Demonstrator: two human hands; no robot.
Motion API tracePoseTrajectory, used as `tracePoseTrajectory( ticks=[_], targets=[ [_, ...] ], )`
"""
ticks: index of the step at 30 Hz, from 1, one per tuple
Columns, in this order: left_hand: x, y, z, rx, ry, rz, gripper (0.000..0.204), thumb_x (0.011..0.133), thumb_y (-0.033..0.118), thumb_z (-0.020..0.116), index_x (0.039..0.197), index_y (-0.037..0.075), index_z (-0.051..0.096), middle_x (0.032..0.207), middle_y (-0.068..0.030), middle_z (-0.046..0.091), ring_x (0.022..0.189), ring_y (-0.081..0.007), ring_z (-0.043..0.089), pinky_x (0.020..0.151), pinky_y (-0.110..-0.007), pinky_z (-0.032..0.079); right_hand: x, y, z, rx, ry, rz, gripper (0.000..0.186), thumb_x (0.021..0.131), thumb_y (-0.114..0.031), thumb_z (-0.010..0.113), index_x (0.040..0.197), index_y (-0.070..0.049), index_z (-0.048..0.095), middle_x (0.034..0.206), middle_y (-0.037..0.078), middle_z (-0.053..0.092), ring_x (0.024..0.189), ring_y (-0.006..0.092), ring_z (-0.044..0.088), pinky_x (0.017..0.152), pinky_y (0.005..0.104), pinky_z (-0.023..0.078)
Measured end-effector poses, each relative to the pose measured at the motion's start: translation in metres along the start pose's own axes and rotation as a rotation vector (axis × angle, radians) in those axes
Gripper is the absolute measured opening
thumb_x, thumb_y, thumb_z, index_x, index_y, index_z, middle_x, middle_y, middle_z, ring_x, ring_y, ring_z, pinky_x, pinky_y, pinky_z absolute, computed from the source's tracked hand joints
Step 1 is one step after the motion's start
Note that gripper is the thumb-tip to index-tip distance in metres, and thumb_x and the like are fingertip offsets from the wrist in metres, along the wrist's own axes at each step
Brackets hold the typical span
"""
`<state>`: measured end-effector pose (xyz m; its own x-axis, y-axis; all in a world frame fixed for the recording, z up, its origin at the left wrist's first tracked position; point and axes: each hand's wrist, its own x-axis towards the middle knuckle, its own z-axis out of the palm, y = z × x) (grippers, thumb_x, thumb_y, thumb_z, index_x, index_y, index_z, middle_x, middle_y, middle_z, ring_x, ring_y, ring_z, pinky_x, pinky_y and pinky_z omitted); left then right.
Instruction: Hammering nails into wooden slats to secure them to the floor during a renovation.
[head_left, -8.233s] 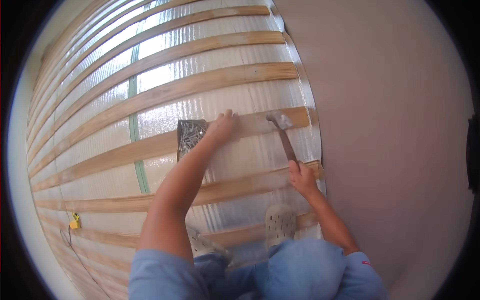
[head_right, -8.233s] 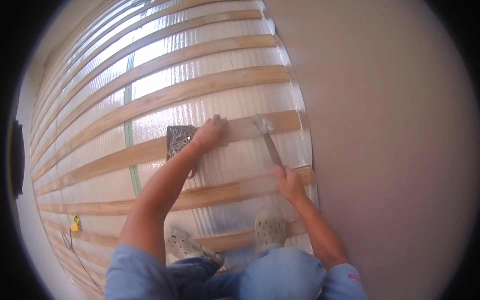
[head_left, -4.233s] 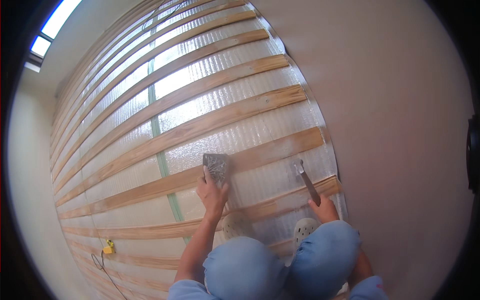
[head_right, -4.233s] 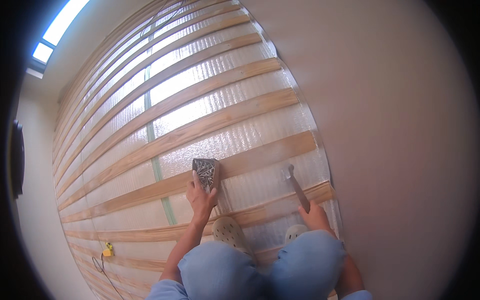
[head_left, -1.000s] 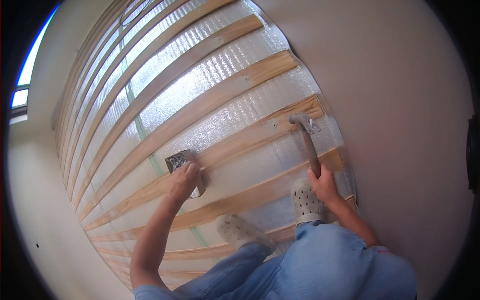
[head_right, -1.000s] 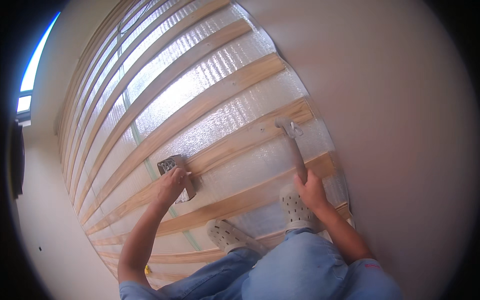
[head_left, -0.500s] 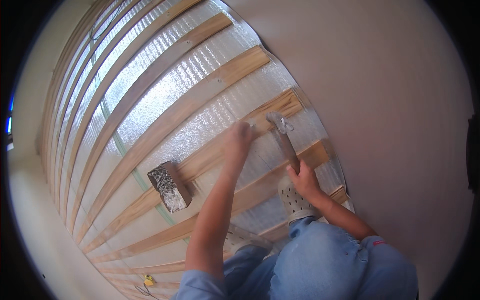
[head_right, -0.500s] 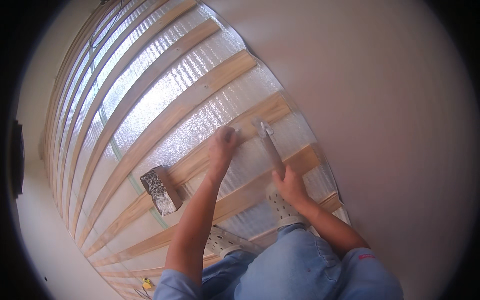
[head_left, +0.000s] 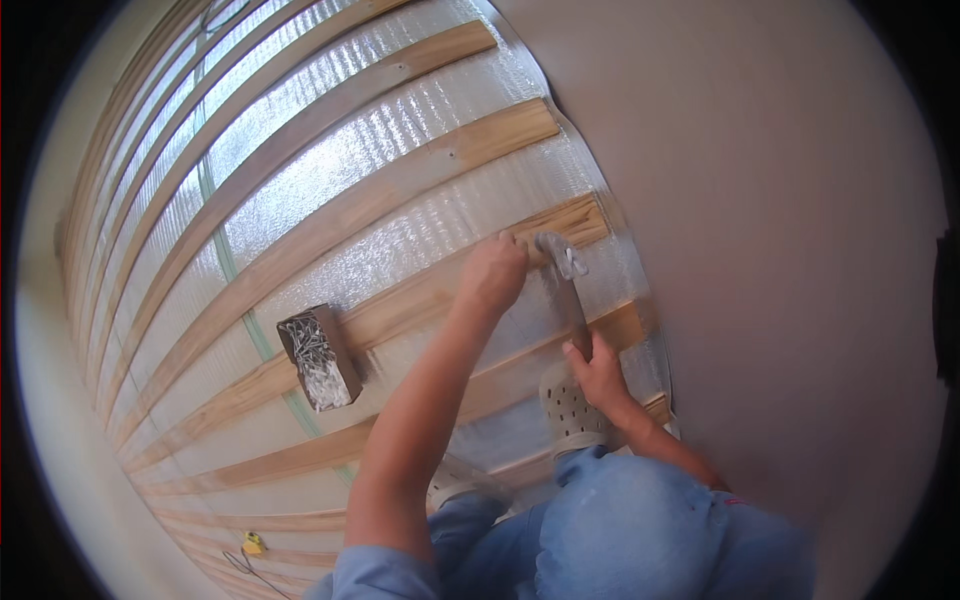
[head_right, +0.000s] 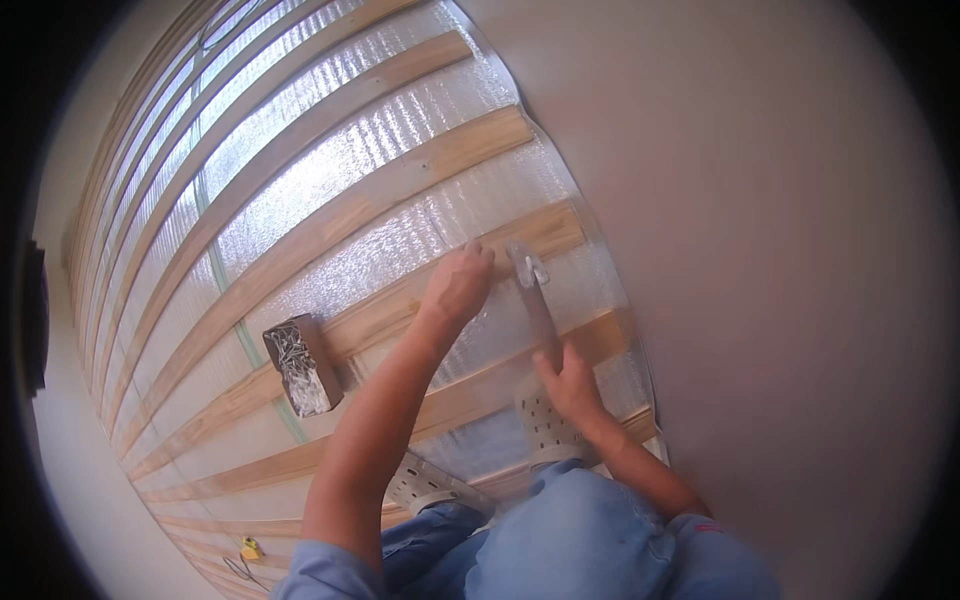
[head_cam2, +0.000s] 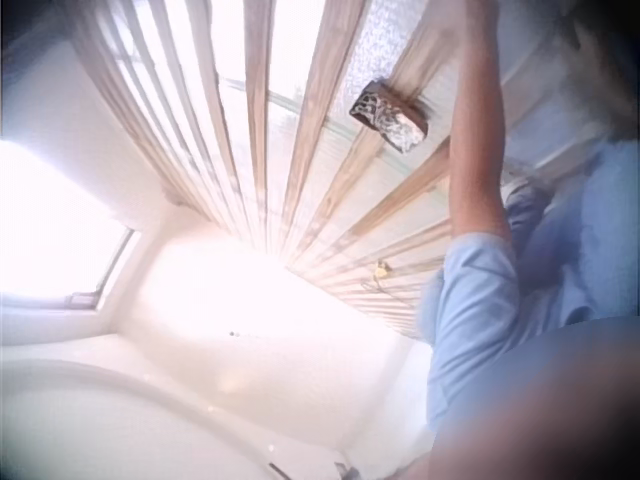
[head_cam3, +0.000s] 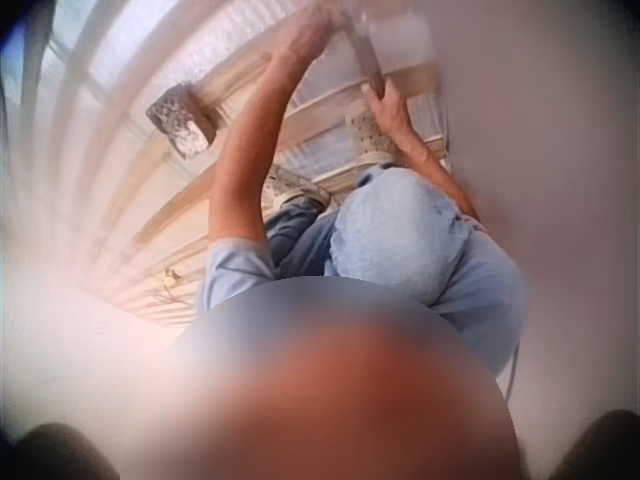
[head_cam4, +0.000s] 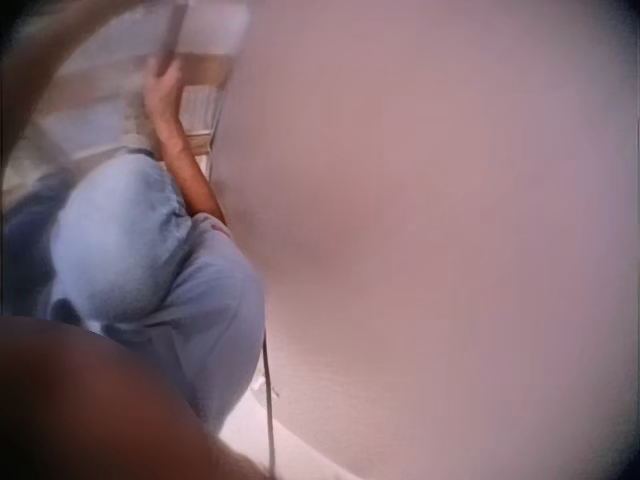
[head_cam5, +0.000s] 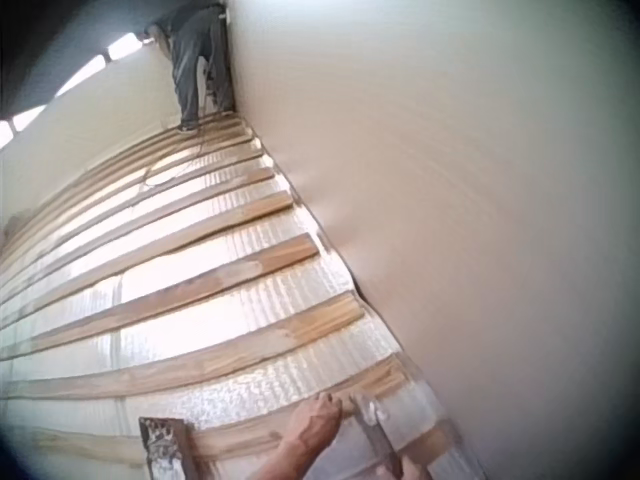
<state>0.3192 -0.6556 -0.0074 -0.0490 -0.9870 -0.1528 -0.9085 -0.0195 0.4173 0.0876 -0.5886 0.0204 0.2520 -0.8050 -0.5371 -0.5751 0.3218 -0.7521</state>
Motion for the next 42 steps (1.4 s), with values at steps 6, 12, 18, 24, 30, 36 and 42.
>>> tracePoseTrajectory(
  ticks=[6, 12, 18, 24, 30, 36, 42],
  targets=[
    [-0.021, -0.016, 0.002, -0.331, 0.231, -0.141, 0.043, 0.078, 0.016, 0.071, 0.116, 0.0, 0.06, 0.099, -0.0203, 0.059, 0.098, -0.038, 0.061, 0.086, -0.045, 0.05, 0.002, 0.015, -0.019, -0.093, -0.021, 0.036, 0.04, 0.098, -0.035, 0.056, 0.114, 0.002, 0.059, 0.09, 0.02, 0.067, 0.084, 0.031, 0.068, 0.075, 0.0384, 0.052],
    [-0.058, -0.043, -0.014, -0.045, 0.104, -0.175, 0.073, 0.069, 0.024, 0.082, 0.132, 0.002, 0.053, 0.106, -0.0156, 0.054, 0.097, -0.0339, 0.055, 0.086, -0.043, 0.048, -0.011, -0.018, -0.031, 0.057, -0.136, 0.049, 0.04, 0.1, -0.036, 0.05, 0.109, 0.002, 0.059, 0.078, 0.014, 0.067, 0.069, 0.0314, 0.066, 0.067, 0.0411, 0.051],
    [-0.051, -0.039, -0.005, -0.068, 0.12, -0.177, 0.077, 0.064, 0.024, 0.084, 0.132, 0.003, 0.053, 0.108, -0.0148, 0.053, 0.102, -0.0324, 0.053, 0.089, -0.042, 0.047, -0.001, 0.016, -0.022, -0.133, -0.068, -0.146, 0.039, 0.099, -0.036, 0.05, 0.109, 0.001, 0.059, 0.07, 0.011, 0.063, 0.063, 0.024, 0.063, 0.062, 0.0392, 0.049],
    [-0.057, -0.048, -0.004, -0.024, 0.155, -0.158, 0.077, 0.064, 0.023, 0.084, 0.131, 0.003, 0.052, 0.108, -0.0149, 0.054, 0.104, -0.0326, 0.054, 0.09, -0.041, 0.047, 0.001, -0.025, -0.025, -0.057, -0.184, -0.077, 0.043, 0.098, -0.037, 0.05, 0.116, 0.001, 0.058, 0.081, 0.022, 0.067, 0.08, 0.0386, 0.068, 0.072, 0.0443, 0.051],
    [-0.052, -0.045, -0.004, -0.04, 0.107, -0.171, 0.077, 0.064, 0.024, 0.084, 0.131, 0.002, 0.053, 0.109, -0.0148, 0.055, 0.105, -0.0327, 0.054, 0.09, -0.041, 0.047, 0.019, -0.003, -0.018, -0.377, -0.13, -0.13, 0.043, 0.099, -0.038, 0.05, 0.117, 0.0, 0.058, 0.092, 0.027, 0.067, 0.092, 0.0453, 0.066, 0.077, 0.0462, 0.051],
    [-0.051, -0.041, -0.006, -0.038, 0.127, -0.146, 0.077, 0.064, 0.026, 0.085, 0.13, 0.0, 0.053, 0.108, -0.0137, 0.055, 0.104, -0.0302, 0.054, 0.089, -0.04, 0.047, 0.011, -0.007, -0.025, -0.322, -0.101, -0.209, 0.046, 0.099, -0.04, 0.048, 0.116, 0.002, 0.058, 0.096, 0.03, 0.065, 0.096, 0.0483, 0.063, 0.08, 0.0492, 0.05],
    [-0.06, -0.05, -0.007, 0.023, 0.086, -0.178, 0.07, 0.069, 0.028, 0.081, 0.128, 0.002, 0.054, 0.108, -0.0139, 0.056, 0.103, -0.0311, 0.054, 0.087, -0.041, 0.047, 0.026, 0.003, -0.002, -0.364, -0.081, -0.104, 0.053, 0.1, -0.047, 0.044, 0.112, 0.003, 0.058, 0.086, 0.026, 0.066, 0.082, 0.0424, 0.067, 0.073, 0.0473, 0.051]
  ],
)
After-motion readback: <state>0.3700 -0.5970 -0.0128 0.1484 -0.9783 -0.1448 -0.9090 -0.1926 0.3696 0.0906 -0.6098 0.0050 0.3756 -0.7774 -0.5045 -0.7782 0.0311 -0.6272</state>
